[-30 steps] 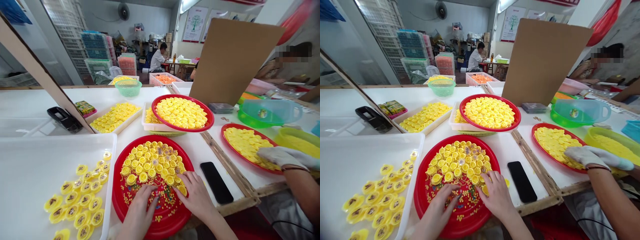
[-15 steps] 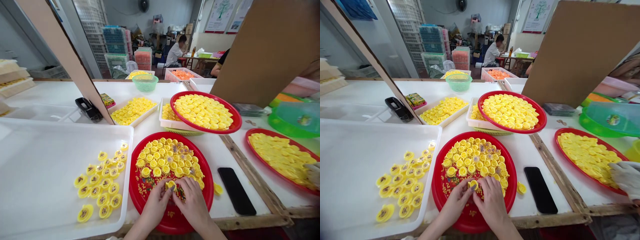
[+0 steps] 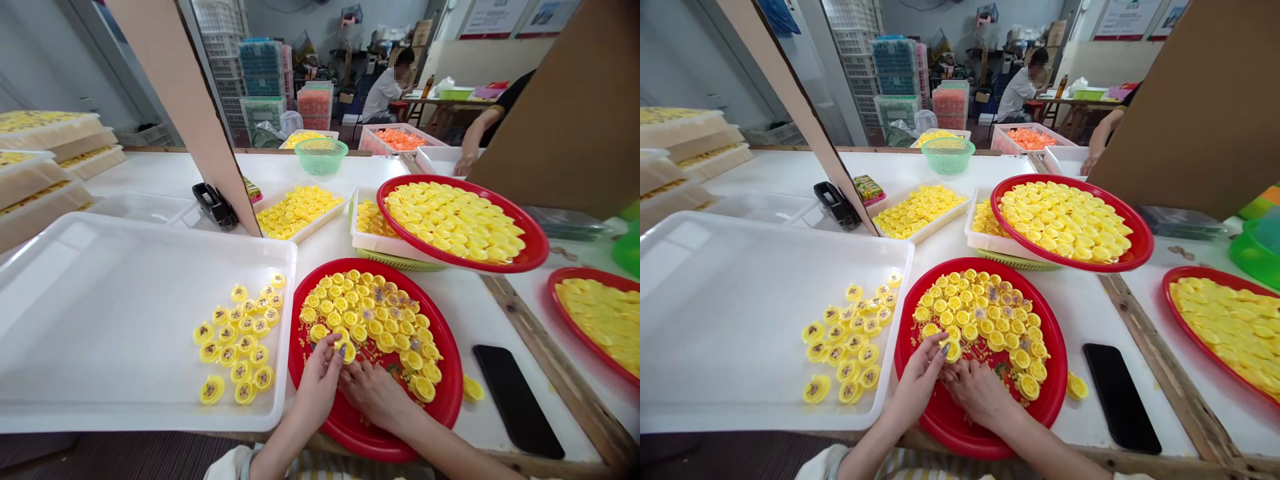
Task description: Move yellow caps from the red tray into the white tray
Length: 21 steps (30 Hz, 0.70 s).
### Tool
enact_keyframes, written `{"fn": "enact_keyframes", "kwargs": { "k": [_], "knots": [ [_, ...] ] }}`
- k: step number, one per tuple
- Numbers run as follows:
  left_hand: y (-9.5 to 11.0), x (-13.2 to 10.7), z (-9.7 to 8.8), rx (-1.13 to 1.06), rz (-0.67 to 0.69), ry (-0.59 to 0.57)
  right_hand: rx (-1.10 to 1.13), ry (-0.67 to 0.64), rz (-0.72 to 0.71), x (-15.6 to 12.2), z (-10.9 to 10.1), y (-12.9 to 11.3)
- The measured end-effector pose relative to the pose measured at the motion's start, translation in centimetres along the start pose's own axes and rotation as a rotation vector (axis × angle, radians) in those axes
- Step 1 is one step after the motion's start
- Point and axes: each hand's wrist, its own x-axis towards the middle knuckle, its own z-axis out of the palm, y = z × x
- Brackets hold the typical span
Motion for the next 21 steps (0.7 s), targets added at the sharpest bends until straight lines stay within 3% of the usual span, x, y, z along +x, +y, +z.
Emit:
{"fn": "enact_keyframes", "kwargs": {
  "k": [5, 9, 14, 18, 21],
  "knots": [
    [-0.2, -0.1, -0.3, -0.03, -0.03, -0.017, 0.15, 0.071, 0.03, -1.1, 0.4, 0.9],
    [-0.3, 0.0, -0.5, 0.036, -0.039, 0.0, 0.31, 0.119, 0.183, -0.9, -2.0, 2.3],
    [-0.4, 0.1, 0.4, 0.101, 0.067, -0.037, 0.46, 0.128, 0.283, 1.2, -5.3, 2.6],
    [-0.9, 0.2, 1.2, 0.082, 0.041, -0.093, 0.713, 0.1, 0.388, 1.9, -6.2, 2.9],
    [-1.3, 0.4, 1.5, 0.027, -0.002, -0.103, 0.883, 0.152, 0.517, 1.6, -6.4, 3.3]
  ]
}}
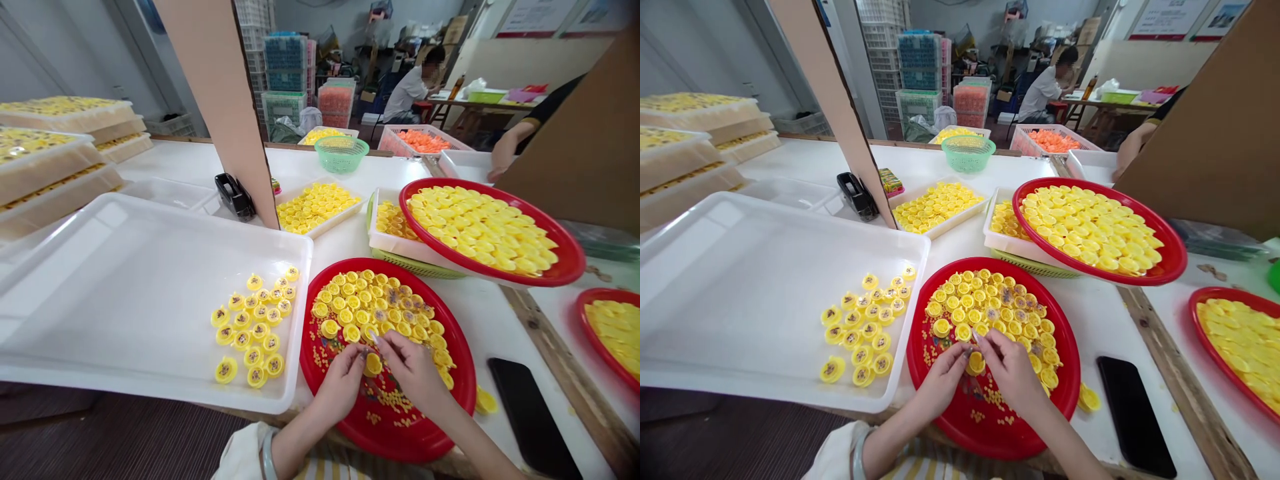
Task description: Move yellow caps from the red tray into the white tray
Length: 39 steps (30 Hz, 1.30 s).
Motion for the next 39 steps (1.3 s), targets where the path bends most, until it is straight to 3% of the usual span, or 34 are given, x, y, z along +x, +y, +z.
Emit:
{"fn": "enact_keyframes", "kwargs": {
  "k": [7, 11, 15, 17, 21, 24, 29, 34, 39],
  "knots": [
    [-0.1, 0.3, 0.6, -0.056, 0.031, -0.038, 0.015, -0.088, 0.025, 0.0, -0.3, -0.6],
    [-0.4, 0.2, 0.5, -0.108, -0.045, -0.046, -0.04, -0.021, 0.01, -0.7, -0.9, -0.2],
    [0.0, 0.0, -0.1, -0.175, -0.084, 0.02, -0.256, -0.051, -0.101, -2.3, -1.6, 1.3],
    [0.4, 0.0, -0.3, -0.177, -0.081, 0.034, -0.41, 0.005, -0.154, -2.5, -2.0, 2.2],
    [0.8, 0.1, -0.3, -0.16, -0.083, 0.032, -0.61, 0.222, -0.276, -0.3, -2.8, 4.0],
    [0.8, 0.0, -0.2, -0.165, -0.08, 0.024, -0.665, 0.171, -0.404, 2.1, -2.7, 5.2],
    [0.7, -0.3, -0.5, -0.171, -0.079, 0.046, -0.421, 0.102, -0.42, 3.7, -1.4, 7.0],
    [0.5, -0.2, -0.5, -0.166, -0.089, 0.042, -0.258, 0.169, -0.383, 3.5, -1.2, 7.6],
    [0.6, 0.0, -0.2, -0.168, -0.097, 0.03, -0.101, 0.331, -0.236, 1.8, -1.8, 5.7]
  ]
}}
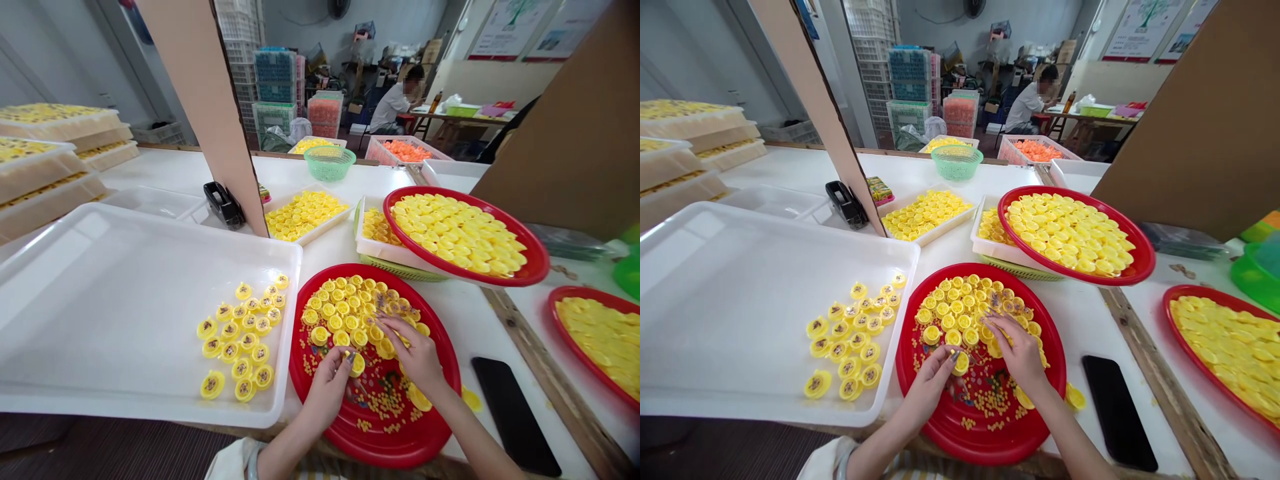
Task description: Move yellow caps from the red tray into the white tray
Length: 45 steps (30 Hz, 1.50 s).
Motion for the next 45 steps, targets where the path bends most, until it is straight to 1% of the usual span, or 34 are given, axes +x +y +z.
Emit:
{"fn": "enact_keyframes", "kwargs": {
  "k": [2, 3, 5, 6, 7, 8, 9, 10, 13, 15, 17, 19, 21, 24, 29, 32, 34, 36, 38, 40, 42, 45],
  "knots": [
    [0.3, -0.2, 0.2, -0.013, -0.011, -0.018, 0.083, 0.053, 0.128, -0.7, -0.4, -1.4],
    [0.5, -0.3, 0.3, -0.021, -0.017, -0.028, 0.169, 0.04, 0.219, -1.2, -0.6, -2.0],
    [0.9, -0.5, 0.7, -0.042, -0.016, -0.03, 0.391, -0.055, 0.414, -2.0, -0.6, -3.2],
    [1.0, -0.6, 0.9, -0.057, -0.012, -0.024, 0.488, -0.109, 0.489, -2.4, -0.5, -3.6],
    [1.1, -0.7, 1.1, -0.074, -0.008, -0.02, 0.547, -0.147, 0.529, -2.8, -0.3, -4.0],
    [1.1, -0.7, 1.2, -0.09, -0.002, -0.017, 0.55, -0.158, 0.524, -3.2, 0.0, -4.2],
    [1.1, -0.7, 1.4, -0.105, 0.001, -0.02, 0.51, -0.132, 0.49, -3.5, 0.3, -4.4],
    [1.1, -0.7, 1.5, -0.115, 0.002, -0.028, 0.438, -0.083, 0.428, -3.8, 0.6, -4.6],
    [0.9, -0.8, 1.8, -0.125, 0.031, -0.03, 0.175, 0.067, 0.182, -4.7, 1.3, -5.1],
    [0.8, -0.8, 1.7, -0.14, 0.066, -0.001, 0.056, 0.108, 0.059, -5.1, 1.6, -5.5],
    [0.8, -0.9, 1.6, -0.155, 0.092, 0.034, -0.01, 0.119, 0.004, -5.4, 1.7, -6.0],
    [1.0, -1.0, 1.5, -0.157, 0.103, 0.047, -0.041, 0.128, -0.01, -5.6, 1.7, -6.4],
    [1.3, -1.1, 1.5, -0.138, 0.119, 0.051, -0.03, 0.137, 0.005, -5.6, 1.6, -6.8],
    [1.7, -1.3, 1.6, -0.097, 0.146, 0.054, 0.045, 0.15, 0.078, -5.8, 1.5, -7.0],
    [1.8, -1.5, 2.1, -0.079, 0.192, 0.059, 0.289, 0.185, 0.278, -5.9, 1.8, -7.0],
    [1.6, -1.5, 2.2, -0.076, 0.194, 0.063, 0.345, 0.205, 0.384, -5.8, 2.1, -6.9],
    [1.4, -1.5, 2.1, -0.044, 0.194, 0.066, 0.325, 0.215, 0.383, -5.9, 2.1, -6.9],
    [1.1, -1.5, 1.9, -0.013, 0.181, 0.086, 0.276, 0.215, 0.342, -6.1, 2.1, -6.8],
    [0.4, -1.4, 1.5, -0.007, 0.138, 0.114, 0.241, 0.169, 0.321, -6.3, 2.1, -6.8],
    [-0.5, -1.1, 1.0, -0.016, 0.075, 0.13, 0.26, 0.088, 0.345, -6.2, 2.0, -6.6],
    [-1.5, -0.6, 0.7, -0.023, 0.018, 0.116, 0.332, 0.02, 0.389, -6.0, 1.7, -6.4],
    [-2.3, 0.0, 0.4, -0.035, -0.037, 0.07, 0.42, -0.015, 0.425, -5.7, 0.9, -6.1]
  ]
}}
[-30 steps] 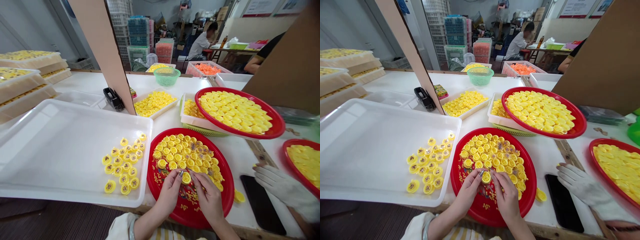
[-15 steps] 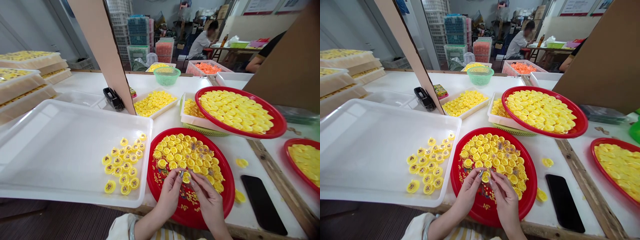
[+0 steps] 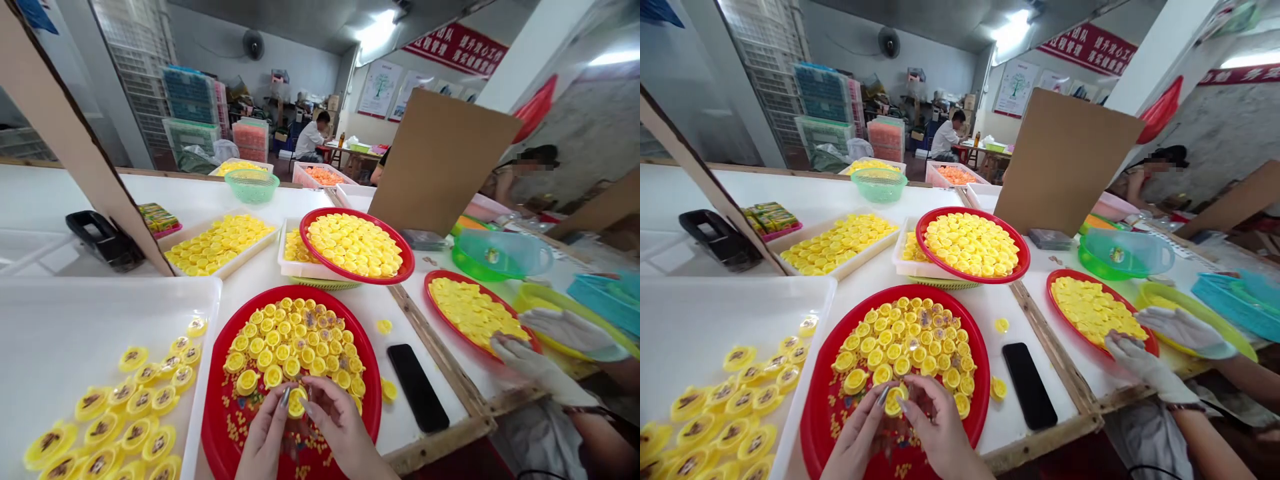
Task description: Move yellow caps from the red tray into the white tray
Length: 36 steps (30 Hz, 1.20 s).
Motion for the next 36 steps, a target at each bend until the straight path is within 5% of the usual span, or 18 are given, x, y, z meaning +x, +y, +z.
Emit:
{"fn": "enact_keyframes", "kwargs": {
  "k": [7, 13, 21, 31, 36],
  "knots": [
    [1.6, -0.3, 0.9, -0.009, 0.069, -0.096, -0.412, 0.122, -0.349, -0.2, -1.7, -0.2],
    [1.6, -0.6, 1.7, -0.229, 0.049, -0.094, -0.605, 0.076, -0.605, -0.1, -1.3, -0.8],
    [0.9, -1.0, 1.6, -0.353, -0.082, -0.078, -0.67, 0.055, -0.651, 0.0, -1.0, -0.7],
    [0.8, -1.0, 2.2, -0.1, 0.102, -0.146, -0.769, 0.005, -0.731, -0.2, -1.7, 0.4],
    [0.4, -0.2, 2.1, -0.103, 0.124, -0.059, -0.659, -0.016, -0.637, -0.4, -1.1, 1.2]
  ]
}}
